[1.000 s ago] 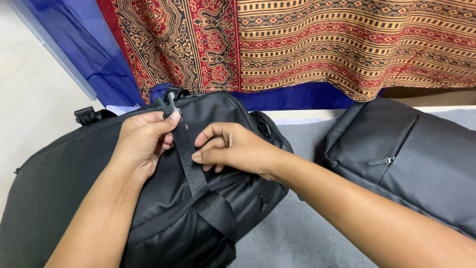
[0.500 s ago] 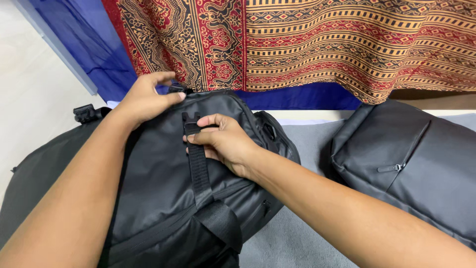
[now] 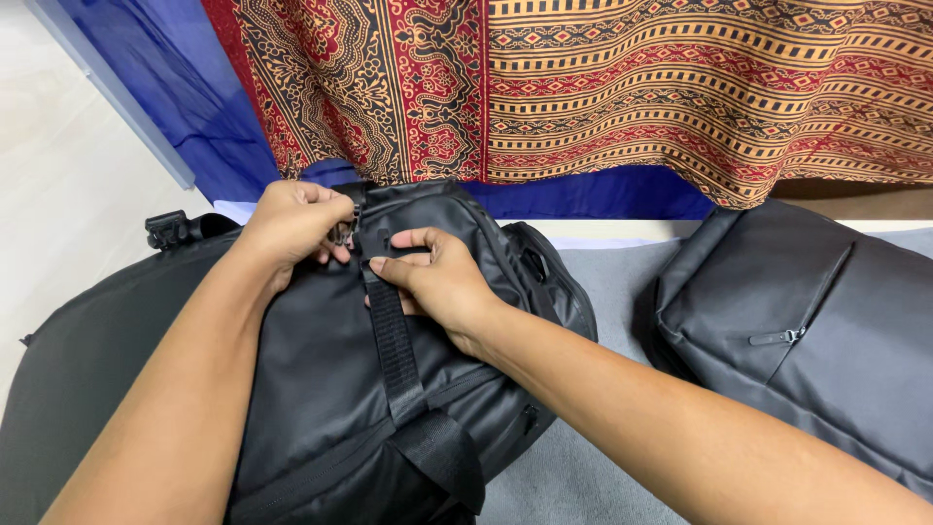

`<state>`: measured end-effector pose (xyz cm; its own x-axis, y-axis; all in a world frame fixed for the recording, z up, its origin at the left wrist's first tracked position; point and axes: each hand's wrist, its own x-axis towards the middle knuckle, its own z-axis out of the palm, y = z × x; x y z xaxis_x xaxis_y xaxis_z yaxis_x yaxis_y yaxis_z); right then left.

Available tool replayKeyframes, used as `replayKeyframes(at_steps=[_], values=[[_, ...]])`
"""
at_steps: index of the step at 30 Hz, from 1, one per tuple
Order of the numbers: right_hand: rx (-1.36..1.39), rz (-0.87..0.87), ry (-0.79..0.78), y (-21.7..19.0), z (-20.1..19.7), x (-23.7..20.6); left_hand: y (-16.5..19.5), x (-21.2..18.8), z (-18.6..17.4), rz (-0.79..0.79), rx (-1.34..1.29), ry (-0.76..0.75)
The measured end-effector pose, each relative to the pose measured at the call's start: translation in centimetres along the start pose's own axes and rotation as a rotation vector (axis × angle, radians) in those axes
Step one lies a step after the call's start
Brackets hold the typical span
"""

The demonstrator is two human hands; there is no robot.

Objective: The person opens a black duffel bag on a bed and packs items into it: headphones, a computer mouse, a laptop, a keyboard, an orange folder, a phone and a pen. They zip the compartments, fasten the buckle straps and adjust the handles, leaving the packed bag on the bed.

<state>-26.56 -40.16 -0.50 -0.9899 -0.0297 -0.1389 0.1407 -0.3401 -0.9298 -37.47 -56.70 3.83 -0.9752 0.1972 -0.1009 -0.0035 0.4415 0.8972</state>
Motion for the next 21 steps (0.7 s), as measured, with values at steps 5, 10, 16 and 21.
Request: replayKeyframes(at_steps=[5, 10, 16, 21], values=[[0.011, -0.082, -0.062, 0.7, -0.1, -0.1, -0.8, 0.6, -0.2, -0.019, -0.163, -0.054], [-0.007, -0.076, -0.052, 1.2, -0.2, -0.3, -1.2, 0.0, -0.7, -0.079, -0.248, -0.082], [-0.028, -0.070, -0.048, 1.6, -0.5, -0.4, -1.6, -0.3, -0.7, -0.071, -0.419, -0.124], [-0.037, -0.133, -0.066, 2.0, -0.4, -0.2, -0.7, 0.0, 1.4, -0.055, -0.230, 0.064]])
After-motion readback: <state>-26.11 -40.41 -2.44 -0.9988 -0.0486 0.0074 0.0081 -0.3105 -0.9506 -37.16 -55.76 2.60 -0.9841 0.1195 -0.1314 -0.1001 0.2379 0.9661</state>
